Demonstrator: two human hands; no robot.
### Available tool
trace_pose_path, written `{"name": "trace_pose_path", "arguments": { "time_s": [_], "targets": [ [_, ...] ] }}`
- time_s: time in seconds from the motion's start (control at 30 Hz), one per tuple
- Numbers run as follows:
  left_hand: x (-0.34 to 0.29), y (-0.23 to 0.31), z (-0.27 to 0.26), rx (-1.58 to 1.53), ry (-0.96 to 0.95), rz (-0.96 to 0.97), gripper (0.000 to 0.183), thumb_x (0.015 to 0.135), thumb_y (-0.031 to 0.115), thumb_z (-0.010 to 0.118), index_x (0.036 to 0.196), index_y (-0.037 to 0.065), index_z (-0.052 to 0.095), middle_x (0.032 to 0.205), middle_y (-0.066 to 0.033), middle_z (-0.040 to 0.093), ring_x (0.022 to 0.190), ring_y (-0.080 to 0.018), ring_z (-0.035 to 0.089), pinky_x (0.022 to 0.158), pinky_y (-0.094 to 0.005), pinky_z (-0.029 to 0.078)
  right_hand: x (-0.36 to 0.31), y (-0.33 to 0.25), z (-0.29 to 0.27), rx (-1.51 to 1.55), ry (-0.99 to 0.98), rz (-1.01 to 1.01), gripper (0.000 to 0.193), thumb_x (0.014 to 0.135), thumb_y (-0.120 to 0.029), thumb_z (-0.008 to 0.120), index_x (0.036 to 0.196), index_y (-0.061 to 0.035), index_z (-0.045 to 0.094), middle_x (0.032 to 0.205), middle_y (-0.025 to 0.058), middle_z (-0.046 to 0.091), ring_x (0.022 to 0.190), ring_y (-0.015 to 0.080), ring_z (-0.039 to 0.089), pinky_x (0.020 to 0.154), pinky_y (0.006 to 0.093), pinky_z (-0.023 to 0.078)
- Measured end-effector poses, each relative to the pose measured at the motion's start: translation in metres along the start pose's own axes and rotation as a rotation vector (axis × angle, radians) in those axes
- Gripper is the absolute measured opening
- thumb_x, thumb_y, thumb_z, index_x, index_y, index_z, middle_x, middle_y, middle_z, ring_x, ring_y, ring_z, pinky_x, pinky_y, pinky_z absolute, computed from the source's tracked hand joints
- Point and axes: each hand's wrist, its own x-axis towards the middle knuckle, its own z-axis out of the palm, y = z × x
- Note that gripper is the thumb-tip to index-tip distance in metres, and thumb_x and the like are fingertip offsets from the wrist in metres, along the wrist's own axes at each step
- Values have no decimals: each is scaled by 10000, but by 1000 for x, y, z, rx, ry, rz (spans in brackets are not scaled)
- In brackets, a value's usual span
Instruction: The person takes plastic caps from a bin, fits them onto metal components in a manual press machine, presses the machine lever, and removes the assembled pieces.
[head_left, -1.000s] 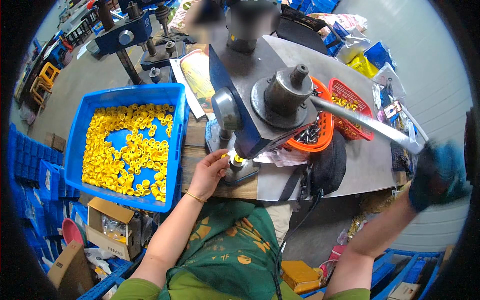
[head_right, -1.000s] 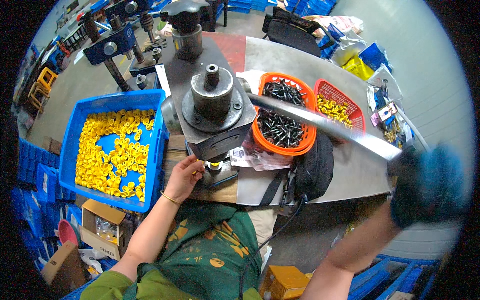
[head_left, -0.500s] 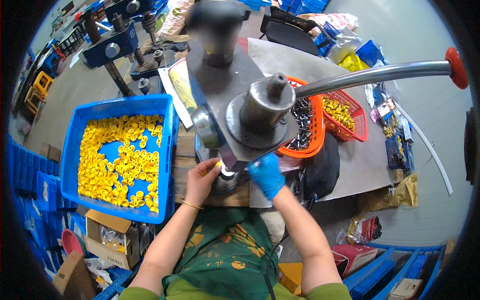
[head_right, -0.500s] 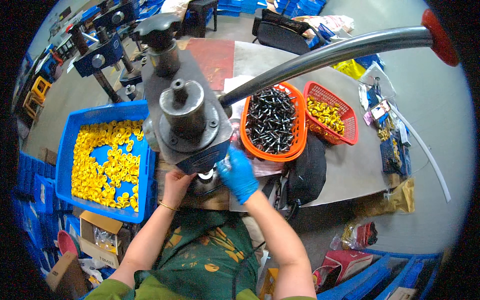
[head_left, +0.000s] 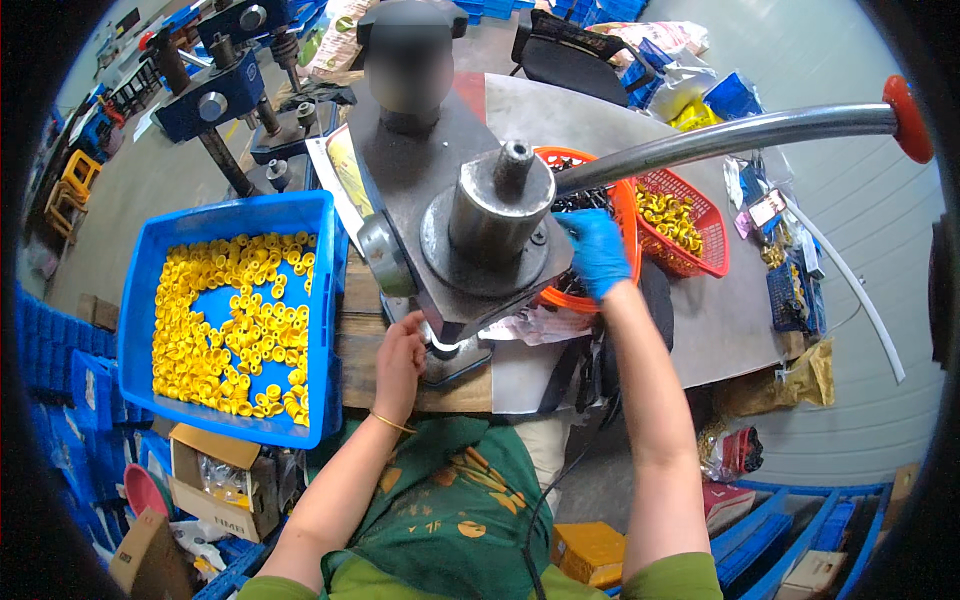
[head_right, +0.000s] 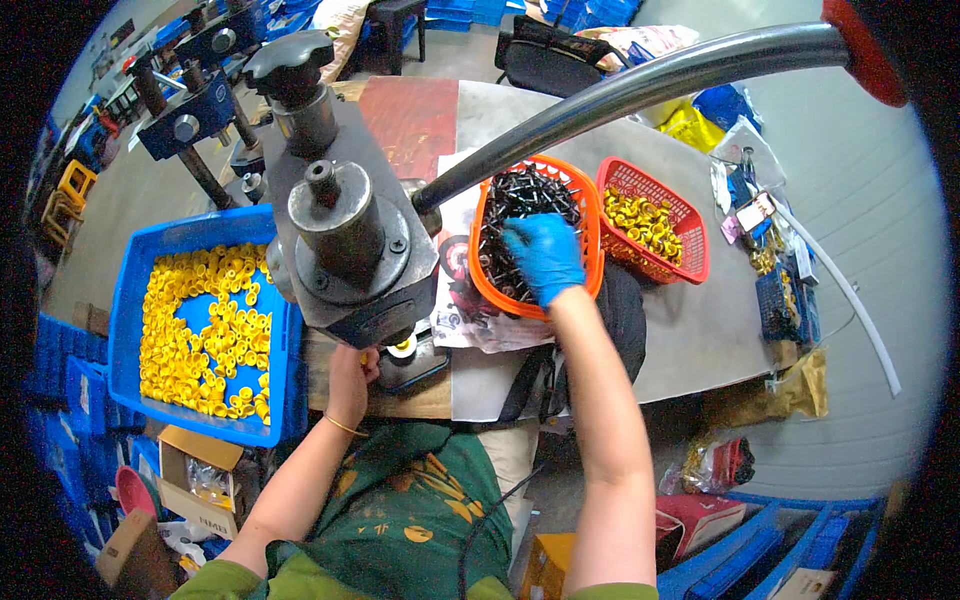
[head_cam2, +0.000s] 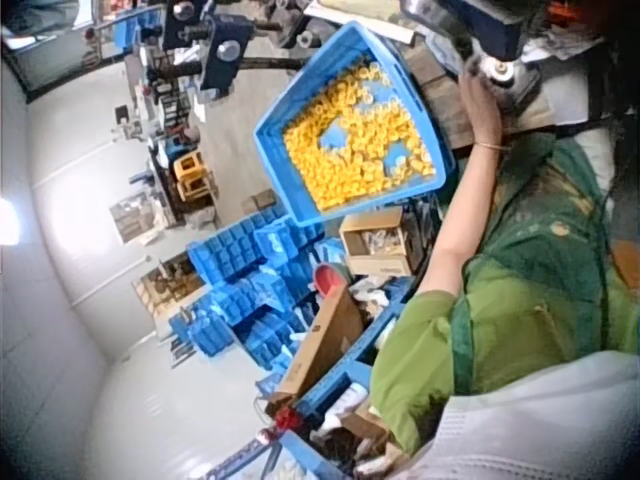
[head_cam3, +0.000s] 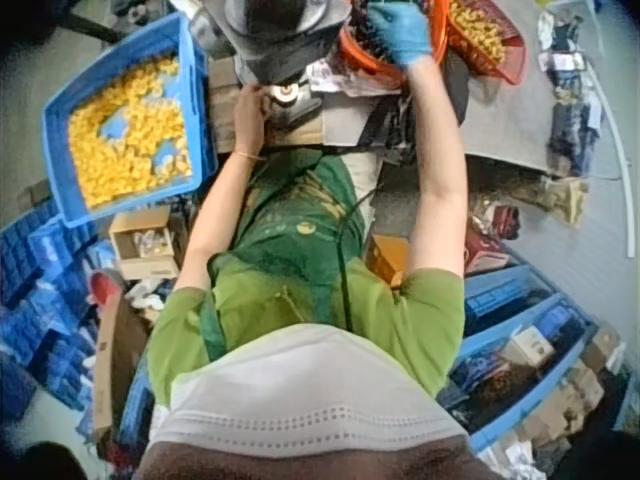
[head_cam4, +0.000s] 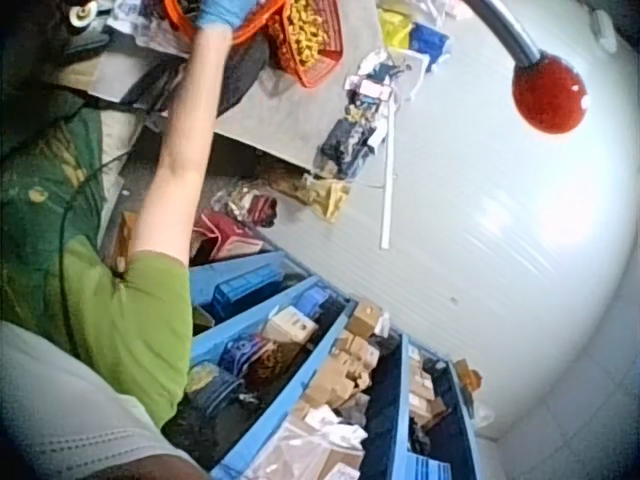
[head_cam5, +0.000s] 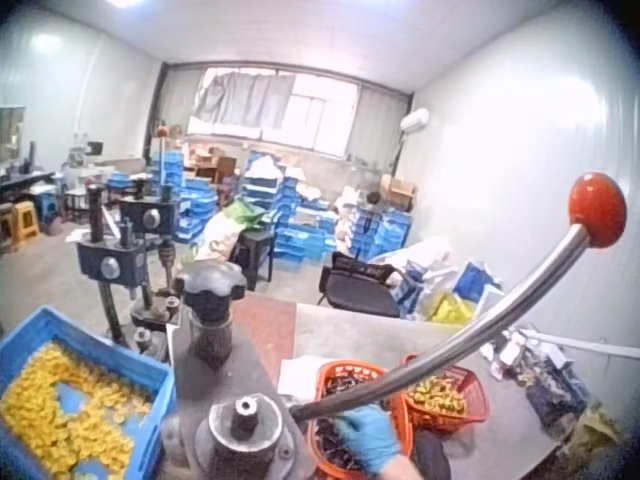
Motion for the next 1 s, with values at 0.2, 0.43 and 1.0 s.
{"name": "trace_pose_path", "arguments": {
  "time_s": [0.2,0.43,1.0],
  "targets": [
    [-4,21,-8,-482,-37,-276,99,784,19,399,840,78,455,797,-14,463,700,-122,462,555,-228,354,-2,-22,11,-49,139,-36,134,716,-203,619,805,-109,650,718,108,581,711,295,539,652,401,435],
    [-5,22,-14,-381,-16,-354,146,884,168,505,974,53,507,771,-9,544,638,-83,499,550,-201,391,-89,-115,36,1030,-10,441,112,768,-45,592,861,8,625,772,22,609,703,82,525,659,245,449],
    [-21,29,-31,-252,21,-292,301,840,52,528,1138,23,509,878,-16,571,711,-88,542,618,-196,425,-75,-148,-22,555,-275,598,270,765,-46,544,1032,-30,574,1033,111,575,963,221,533,838,324,412]
  ]
}}
